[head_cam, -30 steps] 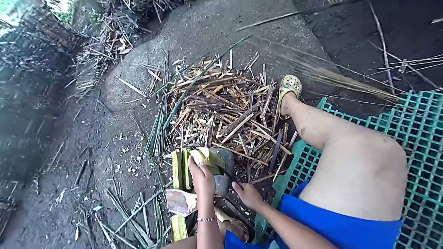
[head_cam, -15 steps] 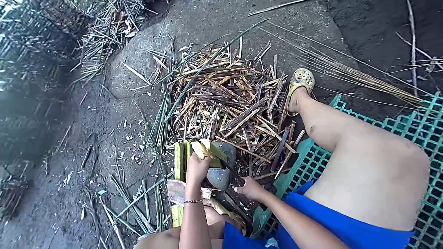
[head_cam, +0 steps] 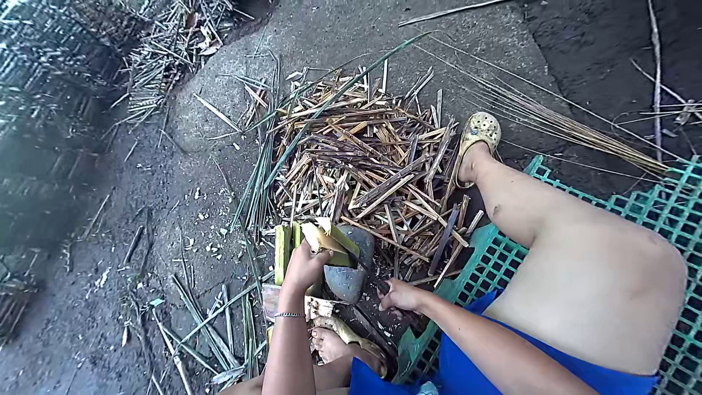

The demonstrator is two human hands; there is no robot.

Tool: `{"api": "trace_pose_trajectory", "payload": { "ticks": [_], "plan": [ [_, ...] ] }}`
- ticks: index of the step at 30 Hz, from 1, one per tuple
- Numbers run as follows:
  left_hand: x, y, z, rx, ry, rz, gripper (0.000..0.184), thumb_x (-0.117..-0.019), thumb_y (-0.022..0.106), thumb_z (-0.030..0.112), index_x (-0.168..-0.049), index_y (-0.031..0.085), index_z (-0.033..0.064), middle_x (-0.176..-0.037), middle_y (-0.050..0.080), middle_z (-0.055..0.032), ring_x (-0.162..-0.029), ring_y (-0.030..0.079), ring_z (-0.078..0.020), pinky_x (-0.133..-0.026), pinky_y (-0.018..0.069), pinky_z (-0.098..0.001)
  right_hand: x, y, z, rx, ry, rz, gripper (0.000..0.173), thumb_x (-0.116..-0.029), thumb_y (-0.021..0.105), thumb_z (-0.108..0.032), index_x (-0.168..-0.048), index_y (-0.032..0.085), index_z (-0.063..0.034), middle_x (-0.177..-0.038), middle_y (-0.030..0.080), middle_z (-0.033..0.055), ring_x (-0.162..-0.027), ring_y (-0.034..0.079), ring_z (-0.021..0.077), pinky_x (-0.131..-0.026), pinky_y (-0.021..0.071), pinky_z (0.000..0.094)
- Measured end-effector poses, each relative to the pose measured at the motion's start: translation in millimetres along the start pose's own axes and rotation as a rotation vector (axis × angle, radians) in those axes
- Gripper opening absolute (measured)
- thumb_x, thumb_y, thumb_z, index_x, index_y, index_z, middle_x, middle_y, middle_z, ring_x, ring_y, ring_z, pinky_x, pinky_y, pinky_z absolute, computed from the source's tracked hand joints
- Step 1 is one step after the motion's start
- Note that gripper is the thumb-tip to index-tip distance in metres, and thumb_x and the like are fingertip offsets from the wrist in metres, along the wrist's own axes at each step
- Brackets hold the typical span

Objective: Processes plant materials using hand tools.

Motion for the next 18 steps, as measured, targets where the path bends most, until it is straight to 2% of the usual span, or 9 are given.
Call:
{"api": "trace_pose_trajectory", "payload": {
  "ticks": [8,13,18],
  "plan": [
    [2,-7,-1,-0.065,0.066,-0.08,0.049,-0.0911,0.072,0.018,-0.132,0.056,-0.003,-0.114,0.07,-0.0157,-0.107,0.069,-0.0207,-0.099,0.0526,-0.0446,12,9,-5,-0.041,0.044,-0.02,0.019,-0.0908,0.066,0.001,-0.097,0.051,-0.0076,-0.061,0.047,-0.0023,-0.044,0.046,0.0076,-0.046,0.0452,0.0241],
    [10,-5,-4,-0.083,0.097,-0.086,0.051,-0.09,0.072,0.02,-0.132,0.056,-0.0043,-0.111,0.07,-0.0171,-0.104,0.07,-0.0241,-0.097,0.0536,-0.0484,16,12,5,-0.061,0.022,-0.039,0.018,-0.0881,0.066,0.0,-0.096,0.052,-0.0077,-0.059,0.048,-0.0024,-0.044,0.047,0.0081,-0.046,0.0448,0.0256],
    [12,-7,-9,-0.083,0.107,-0.109,0.052,-0.0897,0.073,0.021,-0.133,0.056,-0.0023,-0.112,0.071,-0.0151,-0.105,0.07,-0.022,-0.097,0.0541,-0.0468,13,12,11,-0.101,0.026,-0.08,0.02,-0.0868,0.067,0.0,-0.093,0.051,-0.0098,-0.058,0.049,-0.003,-0.044,0.047,0.0077,-0.046,0.0452,0.025]
  ]
}}
Point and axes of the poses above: each hand's wrist, its own x-axis away from the middle knuckle, its own y-axis out of the palm, z = x × y, the point moved 3 cm from there along -x, towards the middle knuckle
